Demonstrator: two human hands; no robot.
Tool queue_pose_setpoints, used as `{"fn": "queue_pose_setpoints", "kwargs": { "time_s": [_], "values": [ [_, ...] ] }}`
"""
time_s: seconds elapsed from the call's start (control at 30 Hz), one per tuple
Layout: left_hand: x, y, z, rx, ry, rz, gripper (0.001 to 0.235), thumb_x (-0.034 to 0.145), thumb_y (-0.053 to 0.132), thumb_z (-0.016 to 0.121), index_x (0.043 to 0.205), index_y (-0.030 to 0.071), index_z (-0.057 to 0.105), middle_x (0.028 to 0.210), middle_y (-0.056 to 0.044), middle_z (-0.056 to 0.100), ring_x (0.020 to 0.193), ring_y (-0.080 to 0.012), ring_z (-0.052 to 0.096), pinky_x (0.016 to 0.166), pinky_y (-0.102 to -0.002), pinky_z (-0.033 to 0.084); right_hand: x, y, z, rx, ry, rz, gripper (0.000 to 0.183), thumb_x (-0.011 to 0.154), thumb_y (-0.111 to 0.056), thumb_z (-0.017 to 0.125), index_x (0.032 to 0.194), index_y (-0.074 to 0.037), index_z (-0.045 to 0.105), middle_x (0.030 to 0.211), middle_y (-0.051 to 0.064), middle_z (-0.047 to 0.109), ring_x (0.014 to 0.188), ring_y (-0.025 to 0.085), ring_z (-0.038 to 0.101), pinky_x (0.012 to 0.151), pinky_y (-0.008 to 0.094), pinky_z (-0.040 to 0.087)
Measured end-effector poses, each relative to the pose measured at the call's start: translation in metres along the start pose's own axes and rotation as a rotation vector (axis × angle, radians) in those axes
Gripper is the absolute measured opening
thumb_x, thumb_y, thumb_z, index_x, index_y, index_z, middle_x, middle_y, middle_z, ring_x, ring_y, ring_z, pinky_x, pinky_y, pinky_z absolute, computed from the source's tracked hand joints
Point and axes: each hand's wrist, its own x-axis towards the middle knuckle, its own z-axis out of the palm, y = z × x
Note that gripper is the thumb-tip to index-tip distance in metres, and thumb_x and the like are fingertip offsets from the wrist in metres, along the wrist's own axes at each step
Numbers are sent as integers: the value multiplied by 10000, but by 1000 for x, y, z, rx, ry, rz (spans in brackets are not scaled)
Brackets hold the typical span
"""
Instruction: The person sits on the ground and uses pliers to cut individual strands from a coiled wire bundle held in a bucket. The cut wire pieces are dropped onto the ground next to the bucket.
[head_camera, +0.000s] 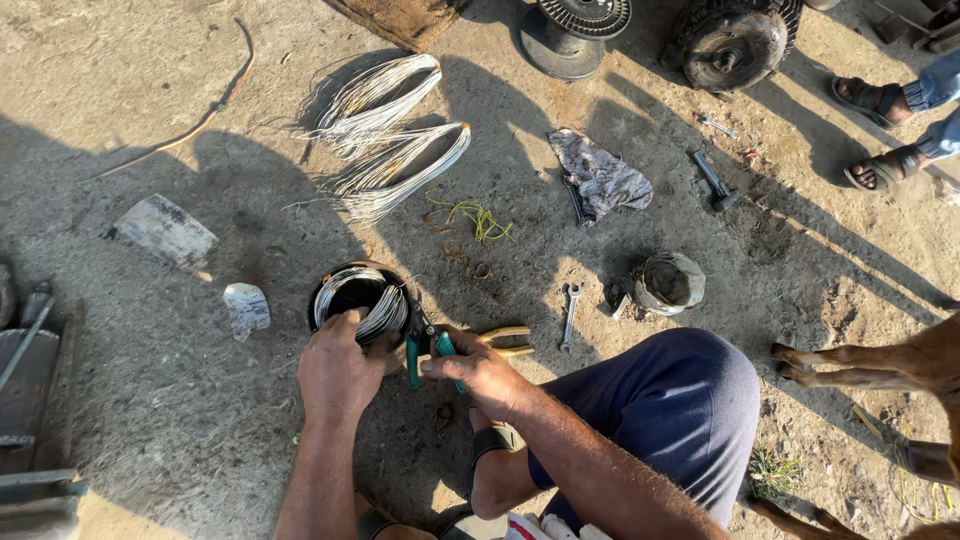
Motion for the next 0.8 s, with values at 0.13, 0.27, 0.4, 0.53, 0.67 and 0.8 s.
{"fn": "queue_pose_setpoints", "kwargs": {
  "time_s": [0.13, 0.27, 0.4, 0.53, 0.67, 0.8],
  "values": [
    [2, -11, 4, -166, 10, 17, 434, 901, 398, 749, 1226, 110, 722, 1170, -162, 735, 1024, -397, 709, 799, -530, 584, -18, -8, 1, 221, 4, 39, 645, 808, -199, 826, 1325, 40, 522, 1168, 184, 655, 1098, 296, 686, 1011, 487, 555],
    [3, -10, -2, -163, 24, -29, 368, 919, 355, 749, 1180, 95, 737, 1138, -161, 748, 1058, -380, 710, 876, -527, 568, -27, -30, 14, 167, -50, 113, 312, 901, -98, 754, 1132, 41, 596, 1079, 163, 641, 1035, 283, 699, 894, 500, 602],
    [6, -5, -12, -235, -60, -67, 404, 892, 329, 734, 1236, 119, 709, 1220, -144, 716, 1131, -358, 672, 924, -522, 533, -27, -47, 30, 141, -71, 292, 267, 892, -120, 683, 1128, 3, 664, 1011, 168, 702, 911, 282, 709, 794, 486, 628],
    [8, -5, -18, -263, -178, -120, 428, 903, 320, 705, 1291, 141, 676, 1295, -116, 696, 1196, -324, 659, 988, -505, 518, -20, -64, 37, 34, 31, 358, 286, 866, -84, 670, 1116, 46, 624, 1019, 189, 728, 941, 297, 751, 836, 490, 638],
    [7, -2, -18, -208, -143, -104, 487, 842, 265, 741, 1292, 96, 662, 1270, -141, 688, 1175, -348, 657, 968, -514, 528, -7, -88, 35, -182, 16, 368, 373, 878, -114, 675, 1182, 93, 608, 1048, 184, 726, 968, 289, 741, 861, 455, 658],
    [7, 2, -15, -182, -208, -150, 511, 830, 244, 727, 1303, 69, 644, 1227, -127, 700, 1135, -318, 688, 948, -503, 552, 7, -109, 37, -416, -22, 413, 441, 899, -163, 690, 1246, 91, 592, 1132, 204, 737, 1020, 272, 756, 913, 361, 646]
  ]
}}
